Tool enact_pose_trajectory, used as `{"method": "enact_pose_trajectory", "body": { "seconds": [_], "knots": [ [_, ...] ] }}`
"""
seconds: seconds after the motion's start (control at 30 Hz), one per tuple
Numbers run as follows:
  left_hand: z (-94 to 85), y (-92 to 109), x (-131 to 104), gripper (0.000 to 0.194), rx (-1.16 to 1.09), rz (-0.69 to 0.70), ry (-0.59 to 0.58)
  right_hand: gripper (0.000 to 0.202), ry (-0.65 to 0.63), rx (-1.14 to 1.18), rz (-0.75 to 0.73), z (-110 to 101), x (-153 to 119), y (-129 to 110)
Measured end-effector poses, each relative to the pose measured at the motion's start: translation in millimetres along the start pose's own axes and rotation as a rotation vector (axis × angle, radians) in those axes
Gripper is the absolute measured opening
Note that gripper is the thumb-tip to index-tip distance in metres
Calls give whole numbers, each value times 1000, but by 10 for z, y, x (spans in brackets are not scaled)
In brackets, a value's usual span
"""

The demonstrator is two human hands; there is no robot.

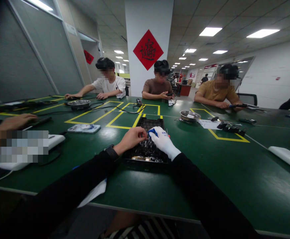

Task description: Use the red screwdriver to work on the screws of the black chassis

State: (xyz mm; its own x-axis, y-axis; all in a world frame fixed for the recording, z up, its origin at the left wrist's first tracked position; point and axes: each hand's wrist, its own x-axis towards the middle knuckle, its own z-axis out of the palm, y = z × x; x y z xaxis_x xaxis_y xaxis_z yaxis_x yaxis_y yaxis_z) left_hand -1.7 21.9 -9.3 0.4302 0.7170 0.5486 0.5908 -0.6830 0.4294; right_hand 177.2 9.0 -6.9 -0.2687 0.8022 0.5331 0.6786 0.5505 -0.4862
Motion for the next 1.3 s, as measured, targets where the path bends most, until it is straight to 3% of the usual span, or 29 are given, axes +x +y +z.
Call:
{"method": "enact_pose_trajectory", "body": {
  "seconds": [0.13,0.43,0.73,1.0,1.1,1.3],
  "knots": [
    [6,3,6,9,-12,-33,2,17,98,63,-32,-99,-56,-3],
    [25,-12,-2,13,-55,-21,33,17,-33,-117,-79,-163,-96,-38],
    [-4,50,-3,12,-40,4,-21,16,-72,-242,-90,-186,-115,-96],
    [3,48,3,17,-83,-25,-87,15,-174,-352,-218,-238,-54,-186],
    [-10,63,10,19,-95,-24,-99,14,-210,-269,-146,-307,-27,-170],
    [-23,84,8,15,-64,3,-24,21,-558,65,133,-489,-66,-166]
  ]
}}
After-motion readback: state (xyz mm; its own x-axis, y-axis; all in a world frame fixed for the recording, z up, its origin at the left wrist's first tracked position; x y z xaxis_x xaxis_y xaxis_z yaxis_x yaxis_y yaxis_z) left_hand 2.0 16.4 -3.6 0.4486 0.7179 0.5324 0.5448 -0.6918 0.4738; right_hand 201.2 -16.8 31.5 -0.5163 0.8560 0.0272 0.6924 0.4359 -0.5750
